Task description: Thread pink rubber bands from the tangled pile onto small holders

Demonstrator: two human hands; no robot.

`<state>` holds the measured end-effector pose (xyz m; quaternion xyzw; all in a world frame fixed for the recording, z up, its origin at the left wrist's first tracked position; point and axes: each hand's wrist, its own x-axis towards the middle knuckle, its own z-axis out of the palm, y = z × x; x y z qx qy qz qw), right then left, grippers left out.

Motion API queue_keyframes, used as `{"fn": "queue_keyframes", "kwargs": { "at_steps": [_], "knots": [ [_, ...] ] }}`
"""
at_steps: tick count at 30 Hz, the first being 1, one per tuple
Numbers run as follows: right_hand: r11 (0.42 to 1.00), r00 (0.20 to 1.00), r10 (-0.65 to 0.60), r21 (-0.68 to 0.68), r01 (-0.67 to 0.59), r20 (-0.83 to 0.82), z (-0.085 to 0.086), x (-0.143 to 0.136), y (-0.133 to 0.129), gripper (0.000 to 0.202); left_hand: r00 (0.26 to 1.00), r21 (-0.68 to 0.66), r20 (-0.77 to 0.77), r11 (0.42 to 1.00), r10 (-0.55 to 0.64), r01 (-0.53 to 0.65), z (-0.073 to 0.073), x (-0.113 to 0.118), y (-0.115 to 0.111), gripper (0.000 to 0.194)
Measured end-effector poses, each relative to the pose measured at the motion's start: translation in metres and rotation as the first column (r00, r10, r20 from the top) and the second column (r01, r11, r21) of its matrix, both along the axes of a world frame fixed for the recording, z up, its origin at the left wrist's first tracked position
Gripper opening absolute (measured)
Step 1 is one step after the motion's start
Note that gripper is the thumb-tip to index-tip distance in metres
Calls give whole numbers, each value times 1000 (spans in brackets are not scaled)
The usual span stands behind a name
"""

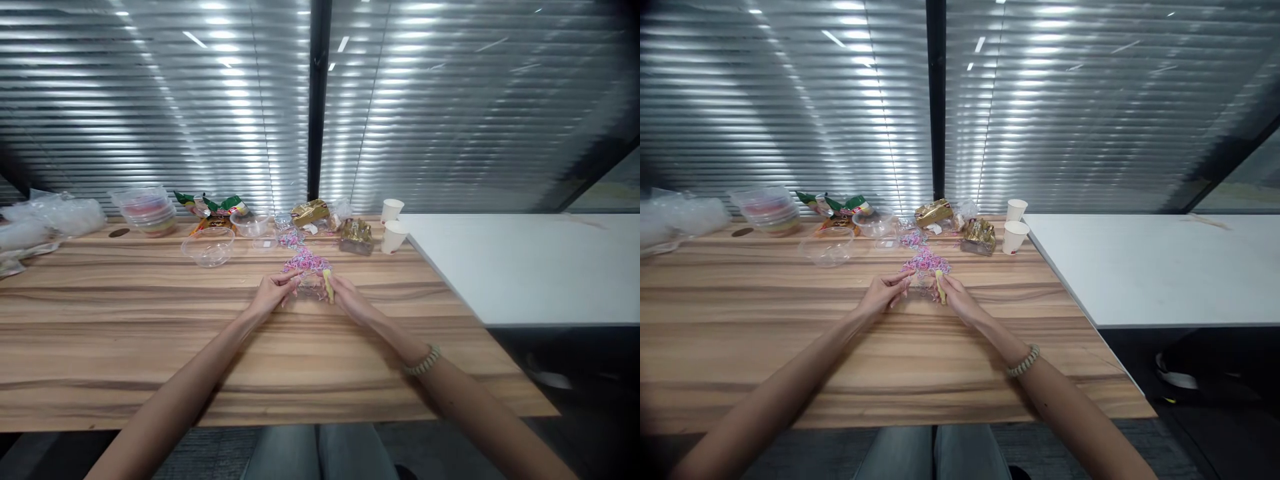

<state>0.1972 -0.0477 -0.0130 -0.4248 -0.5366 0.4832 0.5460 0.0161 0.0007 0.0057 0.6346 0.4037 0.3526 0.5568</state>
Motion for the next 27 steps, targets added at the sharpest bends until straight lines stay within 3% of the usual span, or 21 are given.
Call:
{"fn": "queue_keyframes", "kwargs": {
  "at_steps": [3, 10, 19, 23, 27],
  "knots": [
    [999, 997, 45, 4, -46, 67, 4, 0, -2, 41, 998, 95, -56, 995, 29, -23, -2, 0, 0, 48],
    [994, 951, 99, 21, -110, 294, 15, -2, -13, 41, 1000, 220, -11, 975, -12, 14, -8, 7, -6, 46],
    [955, 765, -28, 243, -169, 643, 13, -2, -17, 30, 973, 386, -208, 905, -101, 177, -5, 8, -11, 40],
    [942, 736, -69, 286, -174, 674, 10, 0, -15, 24, 955, 377, -264, 897, -134, 231, -8, 7, -8, 37],
    [945, 752, -21, 260, -201, 659, 8, 2, -13, 24, 942, 414, -305, 871, -140, 264, -7, 4, -4, 34]
  ]
}}
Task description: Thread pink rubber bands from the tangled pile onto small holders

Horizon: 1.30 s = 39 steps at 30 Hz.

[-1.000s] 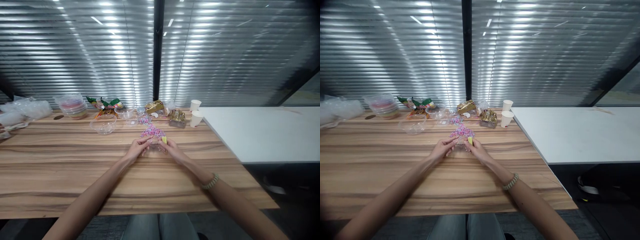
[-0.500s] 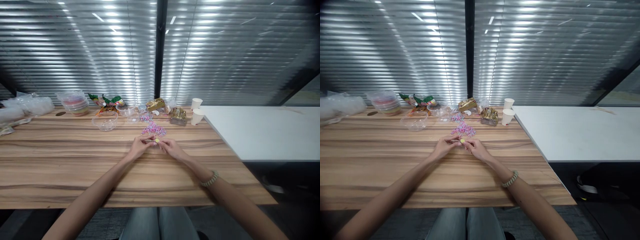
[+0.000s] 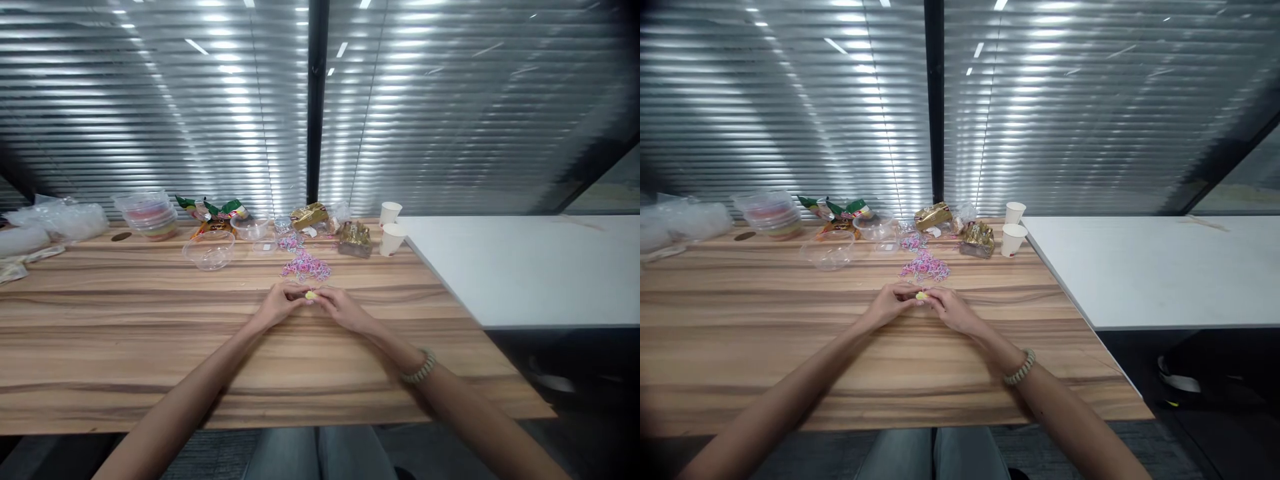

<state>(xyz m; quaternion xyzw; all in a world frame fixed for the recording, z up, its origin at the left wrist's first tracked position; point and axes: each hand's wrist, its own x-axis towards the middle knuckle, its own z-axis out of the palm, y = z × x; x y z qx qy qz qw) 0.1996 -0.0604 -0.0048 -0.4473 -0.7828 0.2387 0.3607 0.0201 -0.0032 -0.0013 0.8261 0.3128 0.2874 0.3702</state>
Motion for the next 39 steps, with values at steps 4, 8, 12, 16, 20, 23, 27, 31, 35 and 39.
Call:
{"fn": "queue_keyframes", "kwargs": {
  "at_steps": [4, 8, 12, 16, 20, 23, 27, 31, 35, 39],
  "knots": [
    [999, 999, 35, -9, -35, 15, 2, 2, -1, 24, 998, 118, -62, 992, -28, 35, 2, -3, 2, 28],
    [998, 1000, -24, -51, 24, 5, 5, 2, -3, 26, 994, 139, -103, 989, -25, 39, 7, -1, -3, 25],
    [982, 969, -131, -163, 97, -211, 6, 0, -1, 30, 997, 139, -73, 990, 25, -15, 11, 5, -12, 31],
    [969, 873, -161, -240, 53, -460, 7, -3, 3, 35, 999, 282, 39, 959, -5, -6, 15, 9, -21, 21],
    [961, 807, -188, -273, 34, -560, 9, -5, 2, 38, 986, 372, 126, 927, -112, 58, 21, 8, -29, 14],
    [957, 787, -190, -289, 16, -587, 10, -7, 0, 37, 981, 221, 139, 970, -139, 106, 27, 7, -34, 16],
    [964, 785, -186, -263, 30, -592, 9, -7, 1, 36, 972, -177, 226, 979, -63, 104, 25, 10, -34, 22],
    [978, 830, -191, -177, 113, -525, 7, -7, 1, 34, 942, -602, 324, 788, 92, 130, 13, 17, -25, 24],
    [991, 936, -137, -46, 130, -323, 3, -6, -1, 32, 880, -791, 393, 586, 265, 177, 7, 17, -16, 19],
    [980, 996, -79, 178, 85, -41, -4, -1, -2, 24, 863, -810, 398, 560, 311, 172, 5, 15, -14, 16]
  ]
}}
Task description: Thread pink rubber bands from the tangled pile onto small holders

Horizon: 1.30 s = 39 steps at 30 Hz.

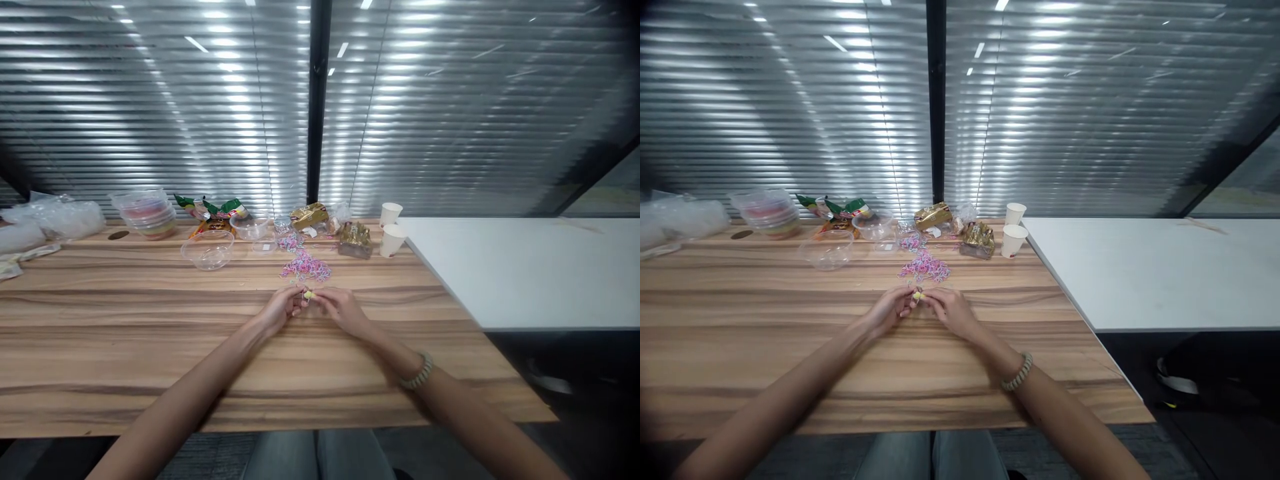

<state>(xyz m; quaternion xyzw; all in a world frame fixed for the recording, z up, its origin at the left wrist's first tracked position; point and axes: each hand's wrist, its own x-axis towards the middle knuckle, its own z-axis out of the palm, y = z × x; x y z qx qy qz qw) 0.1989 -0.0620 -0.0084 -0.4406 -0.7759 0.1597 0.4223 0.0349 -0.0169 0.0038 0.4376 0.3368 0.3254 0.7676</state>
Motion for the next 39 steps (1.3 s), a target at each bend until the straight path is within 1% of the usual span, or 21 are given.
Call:
{"fn": "queue_keyframes", "kwargs": {
  "at_steps": [3, 5, 6, 7, 8, 10, 12, 13, 16, 18, 20, 21, 22, 23, 26, 27, 29, 32, 35, 37, 39],
  "knots": [
    [997, 980, -21, 81, 5, 198, -3, 4, 0, 24, 999, 112, -47, 993, 29, -23, 1, 0, -1, 19],
    [997, 966, -43, 73, 25, 257, -3, 4, -1, 25, 994, 239, -103, 971, 44, -19, 4, 0, -4, 21],
    [997, 963, -58, 61, 43, 264, -3, 4, -1, 25, 989, 323, -138, 946, 52, -5, 6, 0, -5, 23],
    [997, 962, -76, 50, 65, 263, -2, 3, -2, 25, 983, 420, -173, 907, 68, 11, 8, 0, -7, 23],
    [995, 962, -95, 39, 88, 255, -2, 1, -2, 24, 975, 523, -202, 852, 95, 25, 11, 0, -9, 24],
    [991, 967, -135, 7, 136, 218, -1, -2, -3, 24, 958, 706, -233, 707, 169, 47, 14, 0, -14, 24],
    [982, 975, -176, -42, 183, 134, 1, -5, -4, 23, 942, 817, -246, 572, 227, 76, 17, 0, -18, 22],
    [977, 978, -196, -73, 201, 75, 2, -6, -4, 23, 937, 849, -254, 520, 242, 96, 17, 0, -20, 20],
    [961, 965, -229, -189, 203, -130, 7, -9, -3, 23, 932, 905, -261, 400, 251, 146, 19, -1, -22, 18],
    [949, 937, -212, -288, 129, -278, 9, -10, -3, 30, 942, 913, -261, 372, 213, 169, 21, -3, -21, 18],
    [935, 890, -184, -355, 27, -417, 10, -11, -2, 36, 950, 896, -276, 397, 147, 199, 22, -5, -18, 20],
    [929, 866, -171, -369, -17, -470, 10, -12, -2, 38, 950, 876, -292, 430, 111, 219, 22, -7, -17, 21],
    [927, 844, -160, -373, -49, -511, 10, -12, -2, 39, 948, 844, -309, 481, 76, 237, 21, -7, -16, 22],
    [927, 826, -153, -368, -71, -542, 9, -13, -1, 39, 946, 799, -321, 548, 39, 248, 20, -8, -14, 23],
    [936, 805, -119, -337, -104, -581, 8, -15, -2, 36, 950, 576, -302, 779, -81, 249, 13, -7, -10, 26],
    [942, 816, -104, -319, -102, -569, 7, -15, -2, 35, 955, 494, -271, 835, -117, 242, 10, -6, -9, 26],
    [958, 866, -69, -274, -80, -495, 7, -14, -2, 33, 969, 349, -176, 910, -170, 224, 7, -4, -7, 26],
    [985, 946, -25, -168, -31, -322, 6, -8, -2, 29, 980, 170, -27, 965, -198, 200, 7, -3, -4, 19],
    [1000, 995, -1, 24, 3, -100, 3, 0, -1, 23, 983, 47, 32, 982, -183, 181, 8, -4, -2, 15],
    [988, 997, -17, 157, 4, 76, 1, 5, 0, 22, 987, 7, 41, 988, -154, 154, 6, -5, -1, 14],
    [969, 971, -61, 246, 2, 230, 0, 8, 0, 23, 993, 5, 32, 993, -114, 114, 5, -5, 0, 14]
  ]
}}
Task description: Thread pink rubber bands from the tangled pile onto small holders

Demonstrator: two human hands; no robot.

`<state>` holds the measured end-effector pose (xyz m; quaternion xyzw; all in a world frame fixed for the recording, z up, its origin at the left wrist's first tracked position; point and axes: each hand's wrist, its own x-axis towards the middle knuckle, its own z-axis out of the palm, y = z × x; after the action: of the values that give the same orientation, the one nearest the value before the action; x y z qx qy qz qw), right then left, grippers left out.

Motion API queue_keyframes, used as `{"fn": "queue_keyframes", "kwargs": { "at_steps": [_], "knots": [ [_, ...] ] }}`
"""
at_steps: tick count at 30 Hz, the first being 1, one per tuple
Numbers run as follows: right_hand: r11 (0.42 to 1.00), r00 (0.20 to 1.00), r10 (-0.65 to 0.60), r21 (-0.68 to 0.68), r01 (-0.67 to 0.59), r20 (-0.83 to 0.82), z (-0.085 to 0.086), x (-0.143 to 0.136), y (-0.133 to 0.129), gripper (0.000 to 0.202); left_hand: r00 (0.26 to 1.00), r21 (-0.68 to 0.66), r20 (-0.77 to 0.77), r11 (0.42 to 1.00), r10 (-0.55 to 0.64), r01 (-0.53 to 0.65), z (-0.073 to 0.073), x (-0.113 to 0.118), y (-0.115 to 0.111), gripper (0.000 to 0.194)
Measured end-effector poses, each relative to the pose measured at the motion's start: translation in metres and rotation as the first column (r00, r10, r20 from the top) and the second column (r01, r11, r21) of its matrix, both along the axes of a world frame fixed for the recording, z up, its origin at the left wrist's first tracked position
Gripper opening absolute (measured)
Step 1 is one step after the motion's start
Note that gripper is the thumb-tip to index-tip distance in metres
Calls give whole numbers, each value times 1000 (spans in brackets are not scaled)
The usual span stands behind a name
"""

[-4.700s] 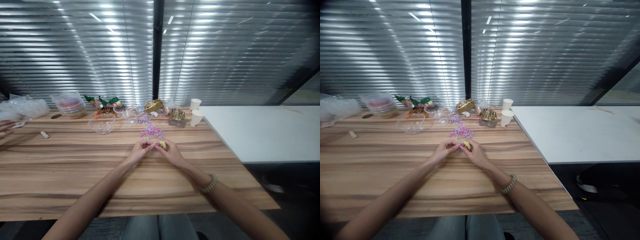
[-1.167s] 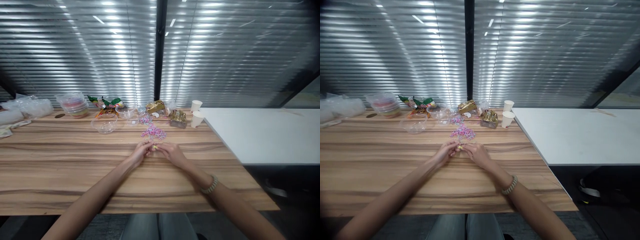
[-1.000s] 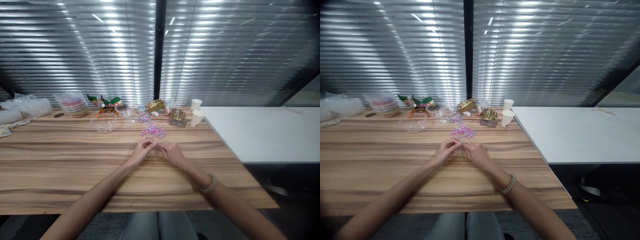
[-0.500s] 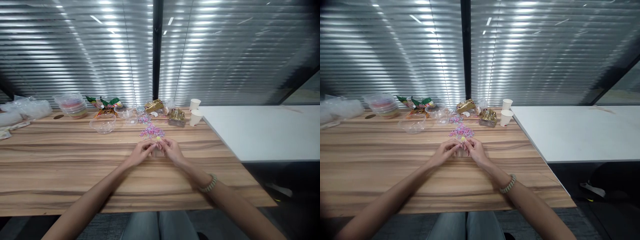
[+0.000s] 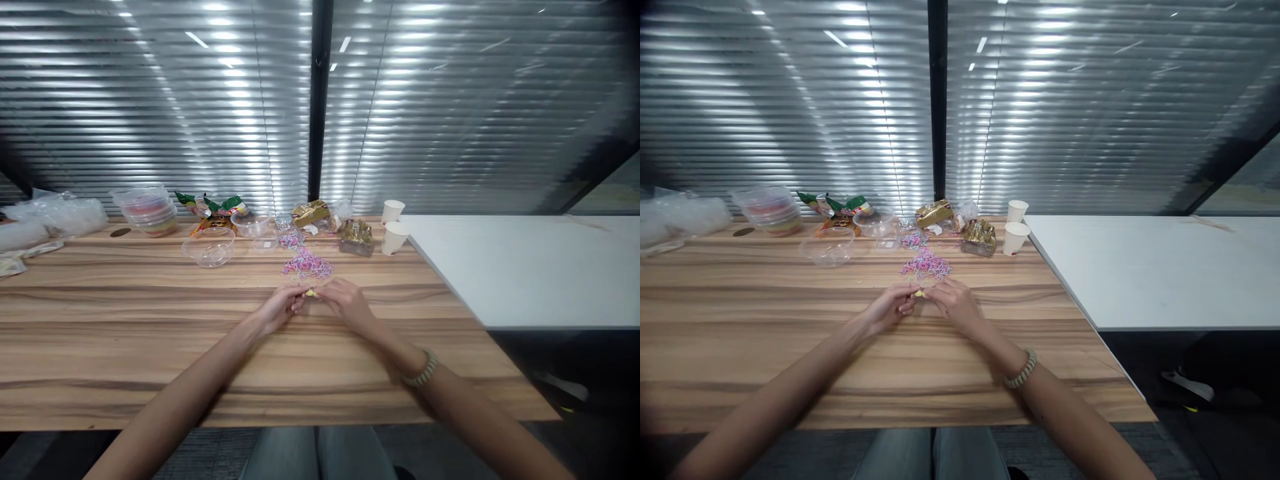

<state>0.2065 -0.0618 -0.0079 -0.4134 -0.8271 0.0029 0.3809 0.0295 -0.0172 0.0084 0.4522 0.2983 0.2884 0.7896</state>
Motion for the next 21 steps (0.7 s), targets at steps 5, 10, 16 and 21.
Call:
{"fn": "queue_keyframes", "kwargs": {
  "at_steps": [5, 10, 16, 21],
  "knots": [
    [991, 970, -126, 58, 117, 209, 3, -1, -3, 24, 989, 217, -93, 972, 116, -94, -1, 2, -1, 22],
    [977, 966, -195, -50, 206, 172, 1, -7, -5, 23, 955, 592, -247, 806, 164, 15, 3, 2, -6, 26],
    [935, 978, -175, -331, 129, -114, -2, -13, -4, 27, 894, 878, -331, 445, 303, 174, 6, -4, -8, 24],
    [925, 947, -78, -377, -48, -313, 2, -13, -3, 28, 878, 878, -347, 443, 329, 180, 5, -5, -8, 26]
  ]
}}
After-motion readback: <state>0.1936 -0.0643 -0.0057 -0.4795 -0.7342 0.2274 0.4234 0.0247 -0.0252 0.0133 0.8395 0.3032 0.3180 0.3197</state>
